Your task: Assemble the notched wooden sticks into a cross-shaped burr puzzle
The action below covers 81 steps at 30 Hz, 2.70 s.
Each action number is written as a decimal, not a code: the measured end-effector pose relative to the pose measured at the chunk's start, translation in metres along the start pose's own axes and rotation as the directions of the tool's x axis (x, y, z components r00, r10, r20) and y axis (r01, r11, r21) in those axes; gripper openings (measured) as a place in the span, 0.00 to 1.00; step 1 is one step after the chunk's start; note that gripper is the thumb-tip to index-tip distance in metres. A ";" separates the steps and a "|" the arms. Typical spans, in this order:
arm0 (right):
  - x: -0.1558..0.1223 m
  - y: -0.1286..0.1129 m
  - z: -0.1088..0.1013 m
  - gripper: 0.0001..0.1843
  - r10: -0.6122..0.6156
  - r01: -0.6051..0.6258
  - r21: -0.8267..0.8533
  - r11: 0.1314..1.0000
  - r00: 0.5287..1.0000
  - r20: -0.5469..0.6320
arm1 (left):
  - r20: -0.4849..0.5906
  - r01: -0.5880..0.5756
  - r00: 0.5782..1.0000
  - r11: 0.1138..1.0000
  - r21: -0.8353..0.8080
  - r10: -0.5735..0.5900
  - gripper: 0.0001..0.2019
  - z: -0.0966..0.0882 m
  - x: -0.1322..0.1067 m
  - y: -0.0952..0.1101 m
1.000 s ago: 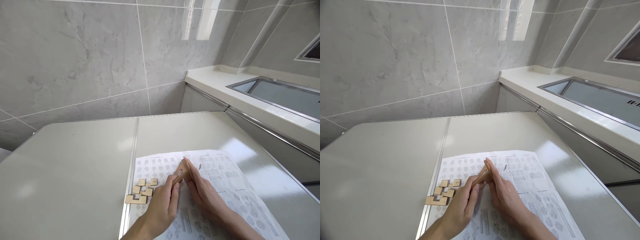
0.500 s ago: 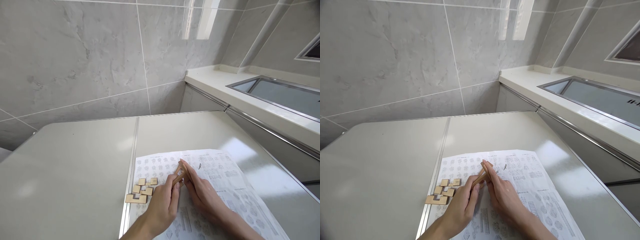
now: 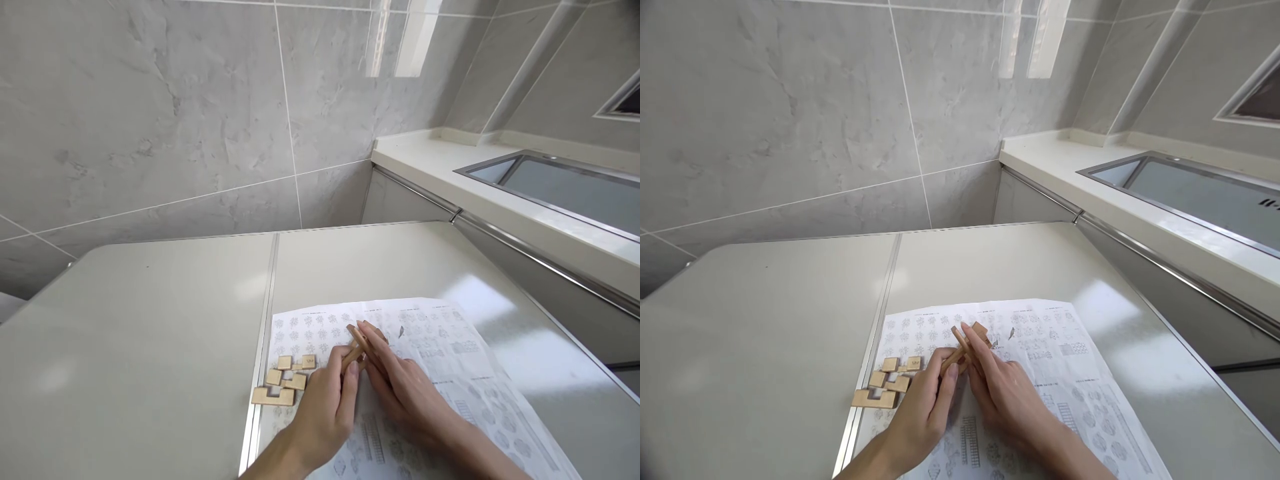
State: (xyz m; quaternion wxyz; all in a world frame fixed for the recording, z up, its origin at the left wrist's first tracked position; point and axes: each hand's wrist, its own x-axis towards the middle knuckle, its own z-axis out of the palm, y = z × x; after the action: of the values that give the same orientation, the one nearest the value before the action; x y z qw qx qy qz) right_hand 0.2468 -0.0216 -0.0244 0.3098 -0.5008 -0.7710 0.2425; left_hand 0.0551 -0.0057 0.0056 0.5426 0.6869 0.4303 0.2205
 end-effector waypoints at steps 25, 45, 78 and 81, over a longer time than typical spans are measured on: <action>-0.004 0.005 0.008 0.34 -0.016 0.009 -0.104 0.995 0.998 -0.068 | 0.032 0.015 0.999 0.999 0.038 -0.016 0.15 0.003 0.002 -0.007; -0.001 0.005 0.005 0.31 -0.003 -0.001 -0.056 0.998 0.997 -0.072 | 0.029 0.016 0.999 0.999 -0.039 -0.015 0.17 0.003 0.002 -0.007; 0.001 0.013 0.012 0.34 0.130 -0.159 -0.109 0.981 0.963 -0.237 | -0.096 -0.011 0.995 0.937 -0.348 -0.023 0.18 0.007 0.002 -0.006; 0.002 0.011 0.007 0.35 0.236 -0.229 0.057 0.972 0.942 -0.240 | -0.094 -0.003 0.995 0.936 -0.351 -0.032 0.18 0.007 0.001 -0.005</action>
State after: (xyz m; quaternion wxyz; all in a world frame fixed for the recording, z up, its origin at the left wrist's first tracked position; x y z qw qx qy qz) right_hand 0.2480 -0.0155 -0.0360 0.3789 -0.6100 -0.6587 0.2247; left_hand 0.0592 -0.0085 -0.0012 0.6359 0.5644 0.4154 0.3233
